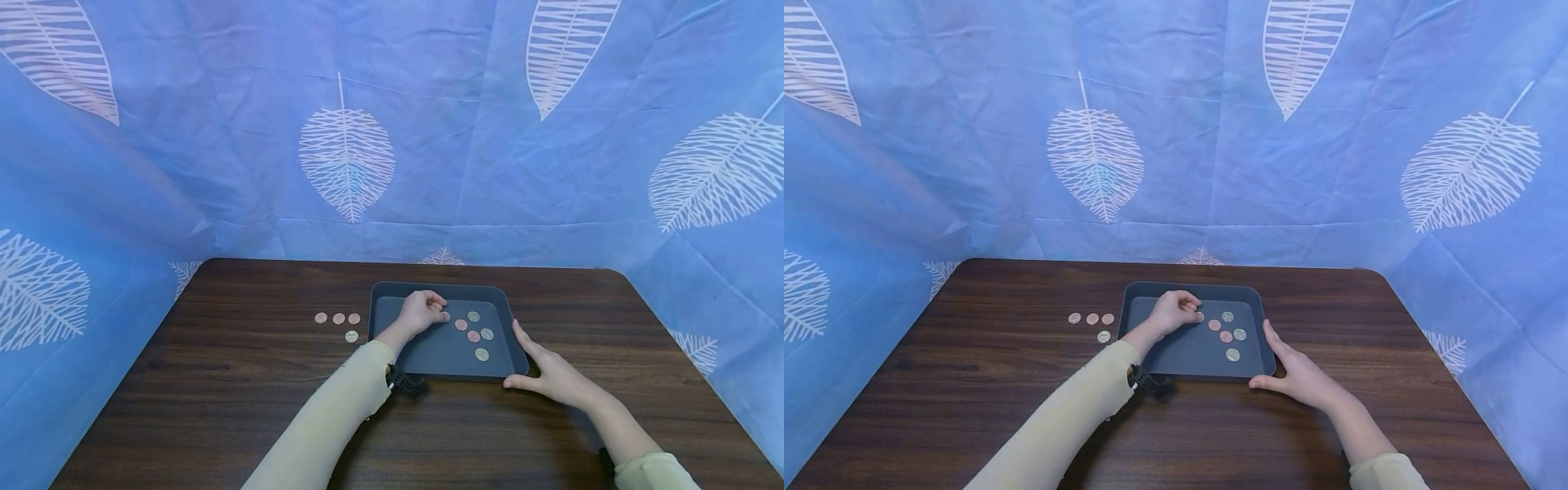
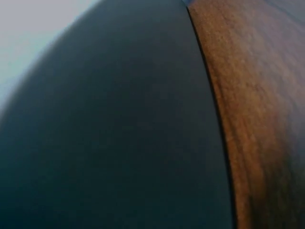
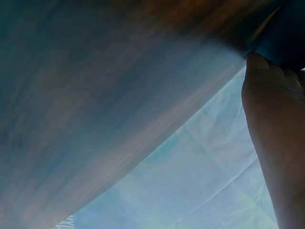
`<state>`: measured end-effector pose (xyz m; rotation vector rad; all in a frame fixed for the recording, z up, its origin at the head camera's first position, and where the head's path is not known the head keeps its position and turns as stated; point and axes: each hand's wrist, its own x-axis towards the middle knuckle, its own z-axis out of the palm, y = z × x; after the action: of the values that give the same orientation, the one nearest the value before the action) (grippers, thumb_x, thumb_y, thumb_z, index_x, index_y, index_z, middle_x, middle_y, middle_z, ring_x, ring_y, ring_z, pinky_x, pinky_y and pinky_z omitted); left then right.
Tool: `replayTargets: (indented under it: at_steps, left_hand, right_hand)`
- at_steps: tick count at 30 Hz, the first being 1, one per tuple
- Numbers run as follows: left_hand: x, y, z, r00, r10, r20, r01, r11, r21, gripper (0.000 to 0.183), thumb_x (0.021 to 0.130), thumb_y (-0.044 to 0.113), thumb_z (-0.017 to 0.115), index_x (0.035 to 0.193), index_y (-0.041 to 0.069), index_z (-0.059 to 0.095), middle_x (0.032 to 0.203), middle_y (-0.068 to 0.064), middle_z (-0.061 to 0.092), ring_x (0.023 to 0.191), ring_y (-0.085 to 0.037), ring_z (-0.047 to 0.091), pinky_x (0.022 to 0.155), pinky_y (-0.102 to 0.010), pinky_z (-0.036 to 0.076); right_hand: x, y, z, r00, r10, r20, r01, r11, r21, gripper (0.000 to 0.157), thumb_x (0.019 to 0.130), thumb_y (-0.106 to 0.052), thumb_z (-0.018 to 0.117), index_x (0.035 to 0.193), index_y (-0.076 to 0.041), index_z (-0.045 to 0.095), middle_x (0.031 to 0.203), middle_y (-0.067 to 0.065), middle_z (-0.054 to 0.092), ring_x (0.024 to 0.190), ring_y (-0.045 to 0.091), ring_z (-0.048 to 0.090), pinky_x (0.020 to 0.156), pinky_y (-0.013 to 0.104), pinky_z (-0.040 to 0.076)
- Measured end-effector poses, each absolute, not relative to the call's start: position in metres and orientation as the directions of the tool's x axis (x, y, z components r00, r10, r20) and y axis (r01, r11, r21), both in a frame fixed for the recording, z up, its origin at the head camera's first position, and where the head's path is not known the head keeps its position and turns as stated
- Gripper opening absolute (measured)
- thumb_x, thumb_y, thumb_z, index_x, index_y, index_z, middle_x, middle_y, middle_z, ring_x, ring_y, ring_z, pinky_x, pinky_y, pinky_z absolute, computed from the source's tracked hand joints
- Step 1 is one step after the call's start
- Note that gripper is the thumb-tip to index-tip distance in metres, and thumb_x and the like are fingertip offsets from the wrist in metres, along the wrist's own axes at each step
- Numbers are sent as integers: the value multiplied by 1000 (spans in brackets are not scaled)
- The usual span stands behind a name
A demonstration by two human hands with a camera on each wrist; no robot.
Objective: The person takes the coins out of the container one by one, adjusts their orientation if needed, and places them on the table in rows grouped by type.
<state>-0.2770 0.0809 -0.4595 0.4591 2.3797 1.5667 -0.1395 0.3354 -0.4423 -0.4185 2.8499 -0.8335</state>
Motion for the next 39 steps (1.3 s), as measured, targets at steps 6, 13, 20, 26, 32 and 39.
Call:
replayTargets:
  at_steps: [6, 13, 20, 26, 32, 39]
  left_hand:
    - [-278, 82, -461, -900, 435, -23, 184, 428, 885, 20, 86, 9, 72, 104, 3, 70, 78, 2, 59, 68, -9, 53, 63, -23, 45]
    - [-278, 84, -461, -895, 445, 21, 253, 468, 847, 15, 86, 8, 72, 100, 2, 73, 73, 3, 57, 65, -8, 50, 63, -22, 43]
    - [-277, 85, -461, -901, 434, 22, 255, 486, 836, 11, 86, 8, 71, 96, 3, 72, 71, 2, 57, 63, -9, 50, 60, -22, 42]
    - [-278, 86, -464, -900, 436, 19, 257, 495, 830, 9, 86, 9, 72, 94, 4, 70, 72, 2, 55, 64, -10, 49, 60, -22, 42]
    - [-276, 86, -464, -908, 416, 53, 285, 521, 804, 13, 84, 11, 74, 95, 4, 70, 79, 0, 51, 69, -10, 46, 63, -22, 41]
    - [-274, 85, -462, -905, 422, 62, 307, 543, 782, 9, 84, 12, 74, 88, 6, 69, 80, 0, 50, 68, -11, 46, 63, -23, 41]
  right_hand:
    - [-139, 336, -442, -952, -299, -61, -219, 809, -545, 109, 81, -49, 71, 154, -8, 1, 151, 31, 17, 129, 54, 30, 93, 65, 36]
    - [-139, 336, -443, -951, -304, -57, -224, 805, -550, 109, 81, -48, 72, 154, -7, 1, 151, 32, 17, 129, 54, 30, 92, 65, 35]
    - [-139, 335, -442, -953, -299, -57, -221, 807, -547, 109, 81, -48, 72, 153, -7, 2, 150, 33, 18, 129, 54, 30, 93, 66, 35]
    - [-139, 335, -442, -953, -296, -65, -215, 812, -543, 110, 81, -49, 71, 153, -6, 1, 150, 33, 18, 129, 54, 29, 93, 65, 35]
    - [-139, 335, -441, -953, -294, -75, -208, 811, -546, 110, 81, -49, 71, 154, -7, 1, 150, 32, 17, 129, 54, 29, 93, 66, 34]
    - [-139, 335, -440, -953, -291, -81, -200, 810, -551, 110, 81, -50, 71, 153, -6, 1, 150, 33, 17, 129, 55, 28, 93, 66, 34]
